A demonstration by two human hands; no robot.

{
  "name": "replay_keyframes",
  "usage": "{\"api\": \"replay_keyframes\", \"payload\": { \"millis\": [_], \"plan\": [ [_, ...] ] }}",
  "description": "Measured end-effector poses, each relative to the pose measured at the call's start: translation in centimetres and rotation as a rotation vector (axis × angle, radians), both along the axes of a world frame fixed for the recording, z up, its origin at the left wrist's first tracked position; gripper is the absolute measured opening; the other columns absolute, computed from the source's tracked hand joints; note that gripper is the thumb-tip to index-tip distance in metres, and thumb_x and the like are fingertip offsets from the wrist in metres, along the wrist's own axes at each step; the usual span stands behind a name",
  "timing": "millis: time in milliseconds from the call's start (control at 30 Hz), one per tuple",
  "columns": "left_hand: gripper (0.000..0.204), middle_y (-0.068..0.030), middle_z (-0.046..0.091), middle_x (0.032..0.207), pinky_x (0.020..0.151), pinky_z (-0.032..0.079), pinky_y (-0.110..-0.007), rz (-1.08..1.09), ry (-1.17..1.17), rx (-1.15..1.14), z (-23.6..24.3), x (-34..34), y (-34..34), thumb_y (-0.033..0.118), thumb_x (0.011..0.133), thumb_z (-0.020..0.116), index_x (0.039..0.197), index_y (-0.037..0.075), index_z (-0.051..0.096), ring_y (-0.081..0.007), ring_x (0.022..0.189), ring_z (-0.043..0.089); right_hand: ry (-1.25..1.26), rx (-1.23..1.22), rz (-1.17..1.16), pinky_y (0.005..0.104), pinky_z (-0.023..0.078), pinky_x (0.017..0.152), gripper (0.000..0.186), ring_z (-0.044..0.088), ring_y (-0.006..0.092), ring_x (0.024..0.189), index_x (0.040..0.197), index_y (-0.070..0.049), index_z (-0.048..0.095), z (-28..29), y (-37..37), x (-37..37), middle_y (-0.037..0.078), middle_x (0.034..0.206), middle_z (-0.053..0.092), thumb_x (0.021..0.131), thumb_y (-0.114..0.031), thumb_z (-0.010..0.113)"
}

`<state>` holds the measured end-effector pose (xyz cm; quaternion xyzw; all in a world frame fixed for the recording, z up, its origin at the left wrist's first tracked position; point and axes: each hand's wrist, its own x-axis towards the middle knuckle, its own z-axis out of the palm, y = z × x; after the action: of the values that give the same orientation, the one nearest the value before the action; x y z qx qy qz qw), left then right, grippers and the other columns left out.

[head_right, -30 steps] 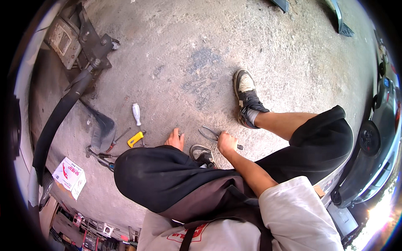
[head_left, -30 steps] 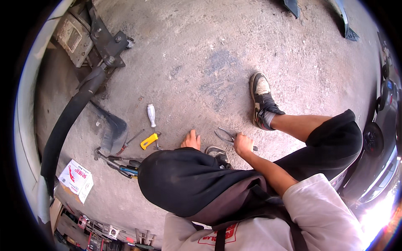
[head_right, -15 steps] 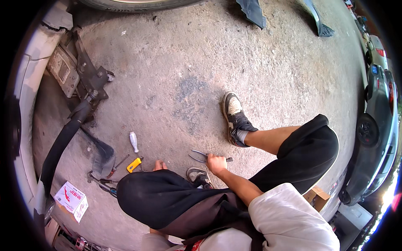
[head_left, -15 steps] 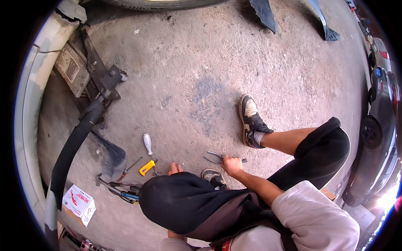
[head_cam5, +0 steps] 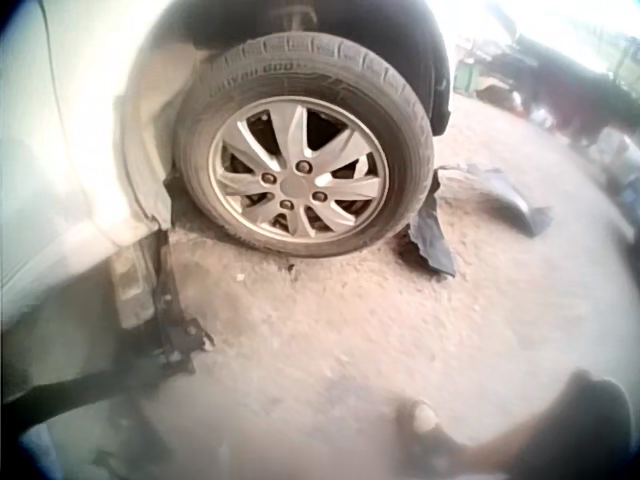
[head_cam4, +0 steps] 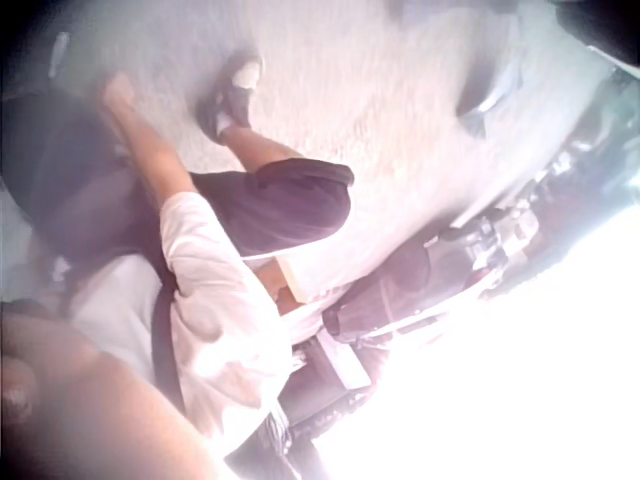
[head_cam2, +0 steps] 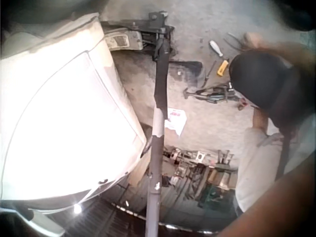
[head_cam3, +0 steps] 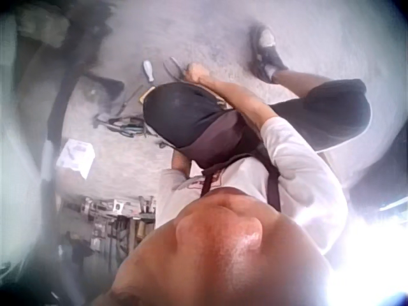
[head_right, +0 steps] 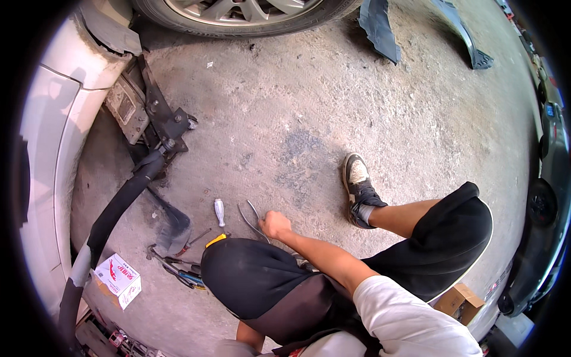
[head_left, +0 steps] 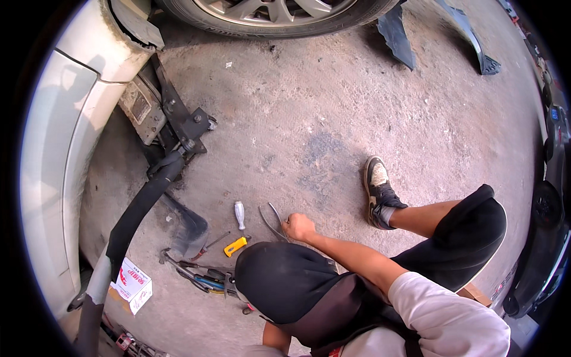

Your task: The person removes a plastic wheel arch liner from a white car using a screwdriver and a socket wrench. They loosen and remove several fasteners, then detach the liner and set it aside on the floor.

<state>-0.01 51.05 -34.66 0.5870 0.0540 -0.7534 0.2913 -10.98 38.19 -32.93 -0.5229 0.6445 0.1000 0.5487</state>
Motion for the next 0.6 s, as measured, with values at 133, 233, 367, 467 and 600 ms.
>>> {"api": "replay_keyframes", "payload": {
  "millis": [133, 233, 367, 467, 600],
  "plan": [
    [0.03, -0.0104, 0.067, 0.079, 0.067, 0.05, -0.031, 0.101, -0.046, -0.035, 2.1, -0.2, 0.0, 0.025, 0.087, 0.06, 0.104, 0.0, 0.061, -0.0185, 0.077, 0.064, -0.018, -0.09, 0.123, 0.0449, 0.049, 0.083, 0.035, 0.06, 0.0384, 0.096, 0.094, -0.003, 0.066, 0.5, -8.6, -1.7, 0.025, 0.099, 0.063, 0.078, -0.032, 0.055],
    [0.03, -0.0104, 0.067, 0.08, 0.067, 0.05, -0.031, 0.17, -0.1, -0.064, 3.4, -0.6, -0.5, 0.025, 0.087, 0.06, 0.104, 0.0, 0.061, -0.0183, 0.077, 0.064, 0.129, -0.157, 0.373, 0.0411, 0.048, 0.09, 0.033, 0.058, 0.0335, 0.107, 0.109, -0.003, 0.06, 6.3, -19.6, -4.5, 0.02, 0.114, 0.06, 0.081, -0.02, 0.054],
    [0.03, -0.0104, 0.067, 0.081, 0.067, 0.05, -0.031, 0.255, -0.179, -0.093, 5.3, -1.9, -1.8, 0.024, 0.087, 0.06, 0.104, 0.0, 0.061, -0.0181, 0.077, 0.064, 0.26, -0.469, 0.646, 0.0408, 0.051, 0.084, 0.025, 0.06, 0.0336, 0.103, 0.102, -0.003, 0.064, 10.3, -32.7, -10.6, 0.019, 0.11, 0.061, 0.08, -0.007, 0.052],
    [0.029, -0.0104, 0.067, 0.081, 0.067, 0.05, -0.031, 0.314, -0.224, -0.094, 6.6, -3.6, -3.4, 0.024, 0.087, 0.059, 0.104, 0.0, 0.061, -0.018, 0.077, 0.064, 0.352, -0.46, 0.818, 0.0405, 0.052, 0.079, 0.028, 0.061, 0.0343, 0.101, 0.099, -0.001, 0.064, 10.0, -40.2, -15.6, 0.021, 0.105, 0.063, 0.072, 0.0, 0.056],
    [0.029, -0.0104, 0.067, 0.082, 0.068, 0.05, -0.031, 0.421, -0.281, -0.102, 8.1, -5.8, -6.2, 0.023, 0.087, 0.059, 0.104, 0.0, 0.061, -0.0178, 0.077, 0.064, 0.338, -0.47, 0.826, 0.0418, 0.051, 0.078, 0.026, 0.06, 0.0356, 0.099, 0.094, 0.0, 0.064, 7.1, -44.6, -20.5, 0.023, 0.098, 0.063, 0.07, -0.003, 0.056]
  ]
}}
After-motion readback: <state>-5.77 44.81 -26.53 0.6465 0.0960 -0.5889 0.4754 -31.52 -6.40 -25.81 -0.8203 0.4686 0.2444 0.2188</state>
